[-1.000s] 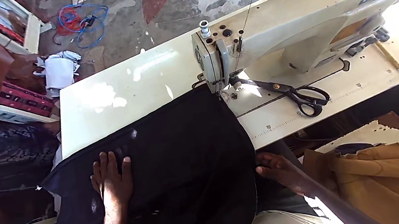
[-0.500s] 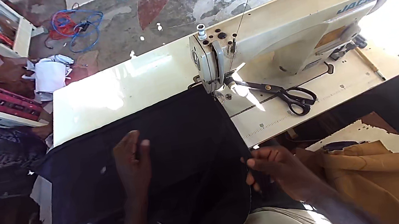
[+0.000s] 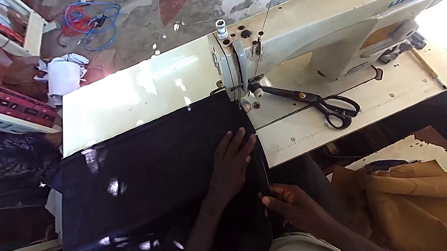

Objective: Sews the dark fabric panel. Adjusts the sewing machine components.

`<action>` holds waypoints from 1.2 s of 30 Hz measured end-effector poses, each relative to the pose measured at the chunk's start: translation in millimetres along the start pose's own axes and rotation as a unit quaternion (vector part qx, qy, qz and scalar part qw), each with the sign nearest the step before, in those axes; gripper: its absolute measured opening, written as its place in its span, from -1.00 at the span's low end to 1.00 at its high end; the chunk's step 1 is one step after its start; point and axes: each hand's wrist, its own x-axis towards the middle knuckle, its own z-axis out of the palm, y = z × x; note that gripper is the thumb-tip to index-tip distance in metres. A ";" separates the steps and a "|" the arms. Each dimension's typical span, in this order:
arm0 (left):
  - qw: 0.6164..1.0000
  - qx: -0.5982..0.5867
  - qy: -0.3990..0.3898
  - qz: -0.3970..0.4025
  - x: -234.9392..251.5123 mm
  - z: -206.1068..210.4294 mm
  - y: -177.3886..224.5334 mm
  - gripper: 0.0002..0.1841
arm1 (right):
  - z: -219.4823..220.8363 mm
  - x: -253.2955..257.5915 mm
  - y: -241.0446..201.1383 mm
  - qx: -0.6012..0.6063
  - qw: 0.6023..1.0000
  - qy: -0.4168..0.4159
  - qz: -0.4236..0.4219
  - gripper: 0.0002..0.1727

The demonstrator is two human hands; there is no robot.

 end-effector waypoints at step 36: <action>0.993 0.045 0.080 -0.071 -2.5 28.7 58.5 -0.56 | -51.3 18.6 19.4 0.003 0.995 -0.036 0.094 -0.80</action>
